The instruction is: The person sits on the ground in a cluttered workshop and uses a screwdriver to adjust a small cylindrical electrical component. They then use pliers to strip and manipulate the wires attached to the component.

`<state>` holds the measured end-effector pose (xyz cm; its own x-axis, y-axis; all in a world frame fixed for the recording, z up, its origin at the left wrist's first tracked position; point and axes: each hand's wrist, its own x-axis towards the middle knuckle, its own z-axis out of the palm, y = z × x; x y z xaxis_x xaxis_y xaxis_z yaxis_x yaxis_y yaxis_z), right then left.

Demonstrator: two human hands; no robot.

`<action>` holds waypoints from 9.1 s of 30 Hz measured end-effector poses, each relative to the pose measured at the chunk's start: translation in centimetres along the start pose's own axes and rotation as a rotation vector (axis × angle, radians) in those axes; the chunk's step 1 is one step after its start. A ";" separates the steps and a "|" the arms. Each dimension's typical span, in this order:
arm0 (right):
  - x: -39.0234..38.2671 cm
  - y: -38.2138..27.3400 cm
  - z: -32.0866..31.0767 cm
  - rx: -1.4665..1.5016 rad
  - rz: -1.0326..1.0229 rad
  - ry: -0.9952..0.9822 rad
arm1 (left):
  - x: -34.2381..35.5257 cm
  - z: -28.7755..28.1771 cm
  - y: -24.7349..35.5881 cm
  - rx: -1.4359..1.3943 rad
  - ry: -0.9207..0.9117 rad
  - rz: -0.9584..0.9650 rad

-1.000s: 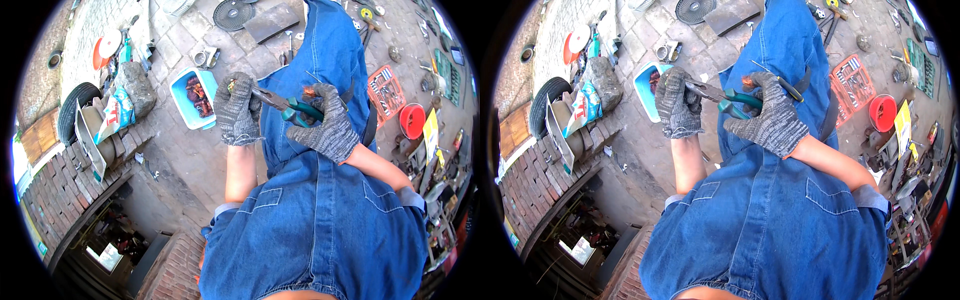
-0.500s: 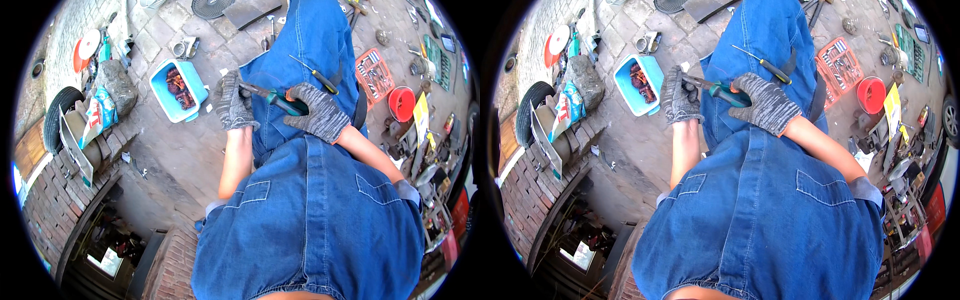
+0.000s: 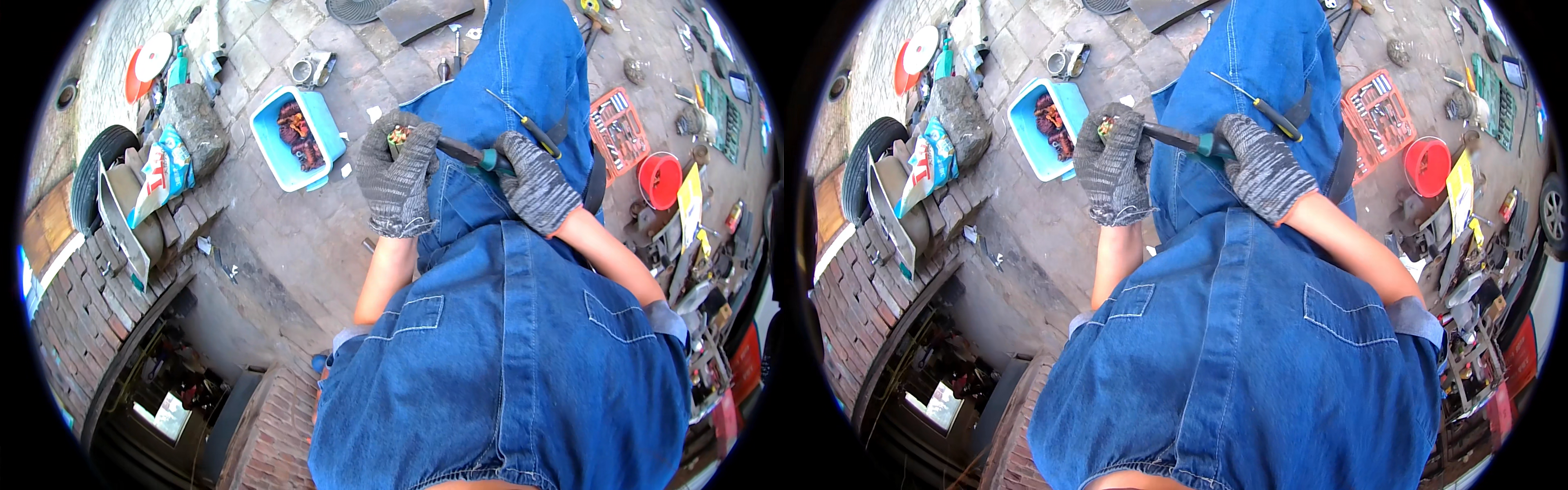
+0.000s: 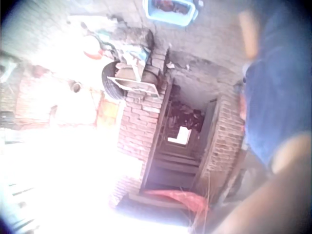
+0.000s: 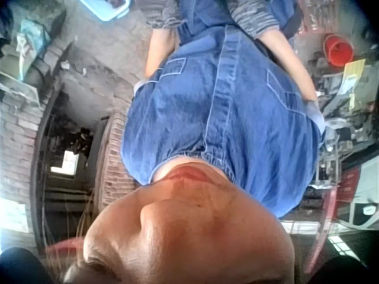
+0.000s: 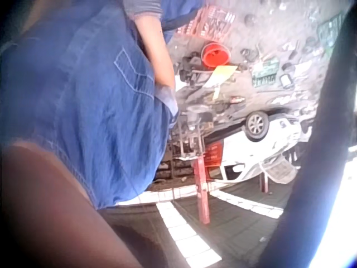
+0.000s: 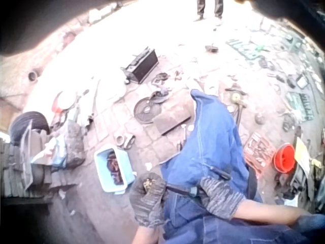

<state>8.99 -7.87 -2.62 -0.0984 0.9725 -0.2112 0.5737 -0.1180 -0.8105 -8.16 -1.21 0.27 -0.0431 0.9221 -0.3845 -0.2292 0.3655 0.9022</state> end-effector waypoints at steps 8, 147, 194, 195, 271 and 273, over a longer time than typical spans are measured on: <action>0.9 -1.7 -6.2 0.054 0.067 -0.497 | 0.1 -1.3 1.2 -0.032 -0.206 0.058; -3.2 -5.0 -2.0 1.663 0.563 -0.693 | 2.1 4.9 0.0 -0.063 -0.342 0.036; -3.6 -3.7 -2.1 1.706 0.779 -0.698 | 2.6 -1.4 -3.8 -0.156 -0.591 -0.122; -3.2 -4.1 -2.4 1.757 0.769 -0.763 | 2.7 -1.0 -3.6 -0.114 -0.575 -0.064; -1.5 -4.4 -2.6 1.562 0.544 -0.669 | 6.5 5.3 -2.0 0.278 -0.224 0.509; -0.8 -2.7 -2.0 1.333 0.490 -0.630 | 5.9 4.0 -0.4 0.503 -0.090 0.578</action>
<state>9.12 -7.93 0.84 -0.6338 0.5887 -0.5017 -0.4286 -0.8073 -0.4057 -4.41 4.57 -1.53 0.0621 0.9830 0.1728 0.2759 -0.1833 0.9435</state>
